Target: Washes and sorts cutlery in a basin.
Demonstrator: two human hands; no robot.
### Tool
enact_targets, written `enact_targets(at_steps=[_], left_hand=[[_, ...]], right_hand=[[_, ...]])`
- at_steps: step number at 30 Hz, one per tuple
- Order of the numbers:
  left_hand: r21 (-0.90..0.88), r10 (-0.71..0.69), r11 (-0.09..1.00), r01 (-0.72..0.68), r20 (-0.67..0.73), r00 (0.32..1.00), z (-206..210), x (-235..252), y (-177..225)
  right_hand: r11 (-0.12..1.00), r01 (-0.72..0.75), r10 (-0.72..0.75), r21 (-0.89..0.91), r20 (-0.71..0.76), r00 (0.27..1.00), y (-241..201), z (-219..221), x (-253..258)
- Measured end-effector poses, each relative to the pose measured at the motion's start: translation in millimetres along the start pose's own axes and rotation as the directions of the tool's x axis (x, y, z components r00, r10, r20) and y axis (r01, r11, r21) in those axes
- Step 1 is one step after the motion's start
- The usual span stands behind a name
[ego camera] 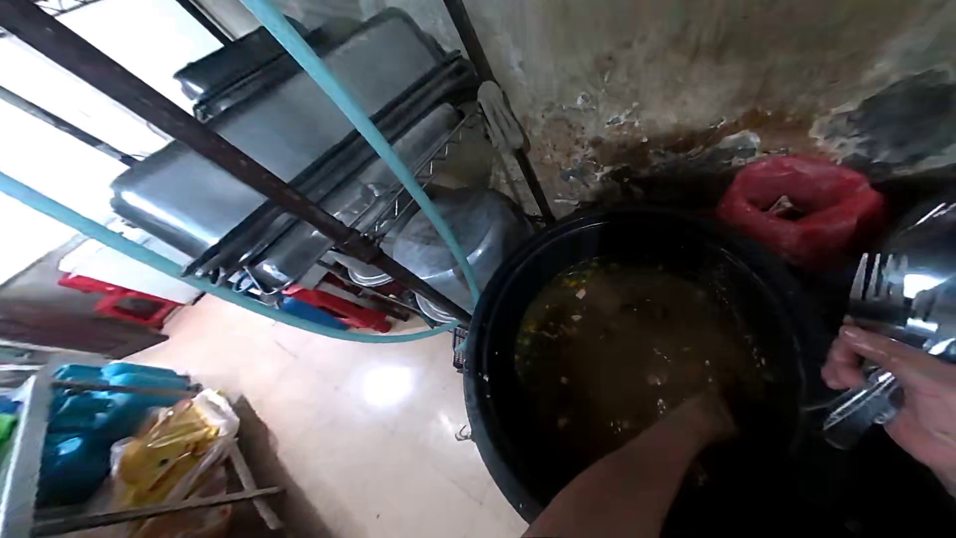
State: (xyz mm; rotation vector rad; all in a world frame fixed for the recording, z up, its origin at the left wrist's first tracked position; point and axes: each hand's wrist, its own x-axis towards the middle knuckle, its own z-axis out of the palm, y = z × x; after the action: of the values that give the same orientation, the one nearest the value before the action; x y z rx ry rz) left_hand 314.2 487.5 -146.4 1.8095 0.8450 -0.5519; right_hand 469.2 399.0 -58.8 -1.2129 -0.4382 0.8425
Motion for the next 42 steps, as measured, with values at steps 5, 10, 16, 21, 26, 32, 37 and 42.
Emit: enact_targets(at_steps=[5,10,16,21,26,32,37,42], left_hand=[[-0.031,-0.072,0.997,0.074,0.066,0.995,-5.2,1.0,-0.7],[0.006,-0.046,0.999,0.047,-0.056,0.997,12.3,5.1,-3.1],[-0.342,0.014,0.939,-0.014,-0.003,1.0,-30.7,-39.8,-28.3],[-0.54,-0.048,0.842,0.008,-0.06,0.997,-67.6,-66.0,-55.7],[-0.699,0.088,0.697,-0.16,-0.138,0.987,-79.6,-89.8,-65.5],[-0.382,0.062,0.919,-0.096,-0.1,0.993,-88.7,-98.7,-53.4],[0.14,0.077,0.988,-0.06,-0.118,0.99,-97.0,-93.7,-58.5],[0.37,-0.165,0.888,0.272,-0.295,0.941,-75.7,-55.0,-52.8]], right_hand=[[0.999,-0.021,0.022,0.048,-0.014,1.0,5.3,-1.8,-0.1],[0.998,-0.029,0.028,0.061,0.013,1.0,6.9,3.4,-0.7],[0.997,-0.054,0.052,0.052,0.028,0.998,3.7,2.8,-1.8],[0.976,-0.213,0.214,0.032,-0.013,0.977,-3.5,29.5,-7.3],[0.868,-0.497,0.497,0.018,-0.087,0.864,19.5,74.5,-11.8],[0.756,-0.607,0.587,0.247,0.157,0.794,61.2,101.1,-20.1],[0.918,-0.39,0.392,0.065,-0.02,0.92,25.7,108.7,2.1],[0.986,-0.101,0.098,-0.136,-0.032,0.995,1.9,75.1,12.7]])
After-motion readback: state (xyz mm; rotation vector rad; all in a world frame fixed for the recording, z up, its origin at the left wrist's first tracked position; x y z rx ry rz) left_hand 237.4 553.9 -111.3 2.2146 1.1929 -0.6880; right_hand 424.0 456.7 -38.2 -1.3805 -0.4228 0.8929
